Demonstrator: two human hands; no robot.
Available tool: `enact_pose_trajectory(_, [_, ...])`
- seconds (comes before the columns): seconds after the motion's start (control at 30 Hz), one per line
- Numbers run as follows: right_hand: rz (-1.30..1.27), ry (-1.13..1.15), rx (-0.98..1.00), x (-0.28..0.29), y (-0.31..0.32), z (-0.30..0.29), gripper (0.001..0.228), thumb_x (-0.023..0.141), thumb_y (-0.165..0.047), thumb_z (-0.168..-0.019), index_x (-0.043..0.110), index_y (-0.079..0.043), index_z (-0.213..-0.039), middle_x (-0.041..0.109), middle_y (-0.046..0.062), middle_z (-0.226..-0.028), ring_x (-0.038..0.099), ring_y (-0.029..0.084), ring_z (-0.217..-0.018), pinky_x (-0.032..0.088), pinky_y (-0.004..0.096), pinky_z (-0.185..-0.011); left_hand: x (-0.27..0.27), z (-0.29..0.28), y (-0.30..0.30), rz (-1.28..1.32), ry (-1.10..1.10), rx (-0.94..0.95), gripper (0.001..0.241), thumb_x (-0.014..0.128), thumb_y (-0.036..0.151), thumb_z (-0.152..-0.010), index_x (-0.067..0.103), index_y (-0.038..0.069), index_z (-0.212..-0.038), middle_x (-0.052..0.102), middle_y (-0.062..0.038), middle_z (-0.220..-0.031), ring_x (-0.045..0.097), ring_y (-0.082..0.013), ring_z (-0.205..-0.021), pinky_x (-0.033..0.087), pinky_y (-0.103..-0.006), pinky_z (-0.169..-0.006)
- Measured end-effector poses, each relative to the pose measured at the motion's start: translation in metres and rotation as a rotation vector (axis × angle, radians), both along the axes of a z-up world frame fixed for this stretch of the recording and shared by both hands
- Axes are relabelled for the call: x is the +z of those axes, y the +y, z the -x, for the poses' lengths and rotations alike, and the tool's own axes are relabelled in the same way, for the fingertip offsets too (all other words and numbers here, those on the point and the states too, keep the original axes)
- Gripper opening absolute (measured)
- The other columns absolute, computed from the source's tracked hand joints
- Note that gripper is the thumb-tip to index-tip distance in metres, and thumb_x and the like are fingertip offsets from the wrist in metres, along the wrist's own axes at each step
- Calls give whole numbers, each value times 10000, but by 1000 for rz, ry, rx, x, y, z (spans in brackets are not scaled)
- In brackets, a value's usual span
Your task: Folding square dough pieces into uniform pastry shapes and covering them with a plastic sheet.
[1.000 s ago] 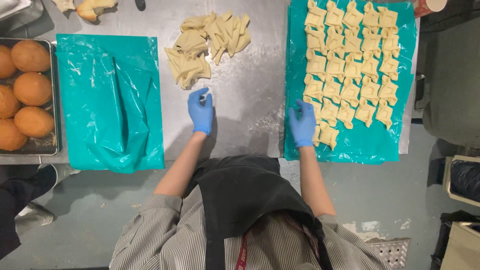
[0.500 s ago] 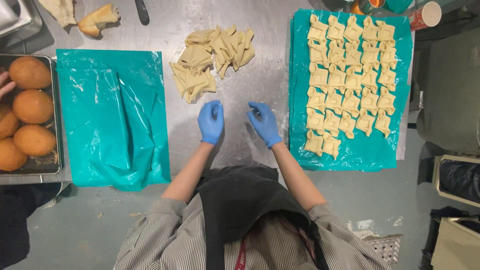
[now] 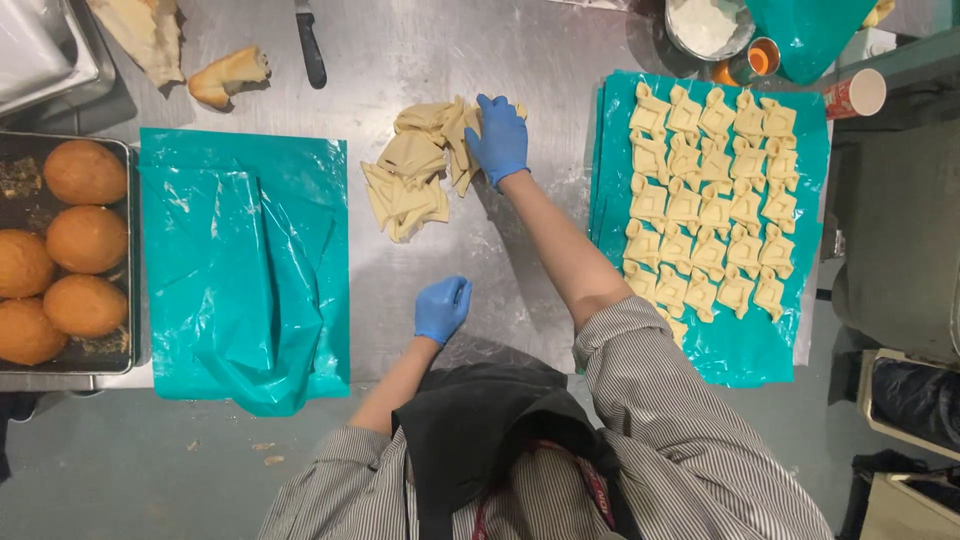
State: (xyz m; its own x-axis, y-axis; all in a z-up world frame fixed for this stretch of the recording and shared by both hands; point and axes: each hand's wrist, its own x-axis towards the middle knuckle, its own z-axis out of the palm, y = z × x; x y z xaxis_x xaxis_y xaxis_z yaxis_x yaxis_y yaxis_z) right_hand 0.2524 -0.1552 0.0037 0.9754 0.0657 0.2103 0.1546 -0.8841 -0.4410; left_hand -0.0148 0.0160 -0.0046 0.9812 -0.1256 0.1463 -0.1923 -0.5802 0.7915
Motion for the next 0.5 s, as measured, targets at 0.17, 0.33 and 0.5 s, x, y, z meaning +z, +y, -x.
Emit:
enact_pose_trajectory(0.17, [152,109,94,-15,-4,-17,547,805,-295,-788,635,-61,-1253,585,180,-1051,605,369,-952,494,489,-776,-1,-4,1,5,20,2,103,715,185,-914,715,106,-848,685,-143,-735,661,-367,-644,519,-468,-594])
enact_pose_trajectory(0.33, [-134,155,-2,-42,-32,-16,304,754,-199,-892,673,-76,-1157,656,152,-1064,658,321,-933,534,430,-824,-4,-3,-2,-42,62,-5,101,724,191,-911,729,102,-864,693,-145,-751,661,-363,-643,525,-457,-587])
enact_pose_trajectory(0.5, [-701,180,-269,-96,-78,-11,359,675,-74,-901,684,-47,-1259,669,109,-972,650,184,-826,551,330,-768,-7,0,-3,-48,29,-4,102,720,196,-921,722,103,-880,697,-137,-773,667,-356,-663,529,-455,-603])
